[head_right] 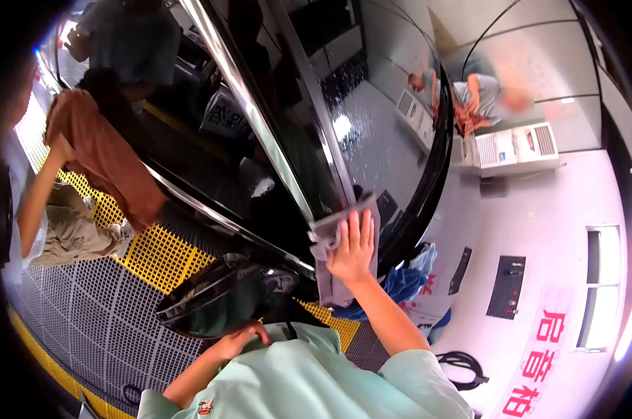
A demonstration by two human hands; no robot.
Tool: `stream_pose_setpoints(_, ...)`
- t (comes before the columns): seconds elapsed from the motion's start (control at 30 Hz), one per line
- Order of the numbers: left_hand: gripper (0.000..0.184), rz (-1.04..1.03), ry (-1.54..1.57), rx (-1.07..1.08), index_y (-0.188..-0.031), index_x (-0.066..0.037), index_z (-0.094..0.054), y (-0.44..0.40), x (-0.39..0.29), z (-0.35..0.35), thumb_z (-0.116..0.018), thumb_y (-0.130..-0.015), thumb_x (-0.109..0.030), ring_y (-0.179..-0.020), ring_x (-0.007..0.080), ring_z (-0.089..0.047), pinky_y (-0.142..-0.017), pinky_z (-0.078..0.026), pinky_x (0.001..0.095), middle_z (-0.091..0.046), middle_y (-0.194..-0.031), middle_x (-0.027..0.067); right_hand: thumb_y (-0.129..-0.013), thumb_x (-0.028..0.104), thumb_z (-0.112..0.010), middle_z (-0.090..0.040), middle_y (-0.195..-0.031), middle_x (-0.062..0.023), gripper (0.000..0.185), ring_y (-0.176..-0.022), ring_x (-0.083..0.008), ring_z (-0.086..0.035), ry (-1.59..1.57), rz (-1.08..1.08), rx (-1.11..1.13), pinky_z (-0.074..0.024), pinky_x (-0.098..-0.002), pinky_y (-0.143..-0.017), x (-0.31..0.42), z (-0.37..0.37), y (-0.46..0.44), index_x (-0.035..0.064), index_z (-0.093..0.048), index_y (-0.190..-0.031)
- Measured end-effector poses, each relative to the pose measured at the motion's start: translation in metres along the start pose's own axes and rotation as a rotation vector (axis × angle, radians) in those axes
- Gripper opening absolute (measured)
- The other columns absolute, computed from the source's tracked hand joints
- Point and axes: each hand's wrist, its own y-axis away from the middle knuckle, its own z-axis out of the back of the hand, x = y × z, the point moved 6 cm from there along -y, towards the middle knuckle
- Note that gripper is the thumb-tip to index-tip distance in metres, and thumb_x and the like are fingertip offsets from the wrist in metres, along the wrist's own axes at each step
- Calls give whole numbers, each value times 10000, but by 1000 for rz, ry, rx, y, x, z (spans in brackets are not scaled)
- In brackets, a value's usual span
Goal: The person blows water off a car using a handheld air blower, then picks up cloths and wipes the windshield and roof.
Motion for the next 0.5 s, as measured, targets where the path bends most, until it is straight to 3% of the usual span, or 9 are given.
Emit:
stream_pose_setpoints(0.1,361,85,137,-69,-915,-23,-596,12,7,5,-340,-1039,-246,-937,156,-525,-925,-393,287,-587,-931,53,-783,192,-553,-301,-1501,-221,631,-1370,-482,-282,25,18,-7,-247,-553,-1119,38,23,-130,-21,-423,-1362)
stream_pose_setpoints(0.17,358,100,148,-109,-900,-26,-593,18,21,8,-356,-1039,-256,-904,146,-526,-903,-403,283,-583,-887,39,-780,100,-522,-274,-1511,-230,677,-1401,-454,-231,36,42,-14,-215,-522,-1139,68,37,-218,-39,-334,-1416)
stream_pose_setpoints(0.3,349,94,95,-129,-878,-24,-595,23,29,19,-381,-1029,-254,-842,141,-528,-842,-426,279,-583,-843,32,-888,210,-558,-293,-1495,-231,612,-1366,-429,-300,103,187,-304,-270,-463,-1119,102,41,-348,8,-345,-1425)
stream_pose_setpoints(0.4,289,227,-206,-121,-876,-27,-599,26,27,33,-398,-991,-200,-784,145,-535,-784,-446,291,-582,-805,32,-897,261,-580,-303,-1484,-240,627,-1357,-410,-323,44,170,-440,-284,-455,-1111,104,45,-357,5,-348,-1420)
stream_pose_setpoints(0.5,275,270,-202,-248,-852,-45,-593,42,58,55,-396,-981,-186,-765,148,-543,-737,-457,301,-579,-791,29,-888,307,-587,-287,-1488,-267,711,-1391,-427,-263,20,26,-213,-234,-457,-1145,81,39,-297,-83,-302,-1409)
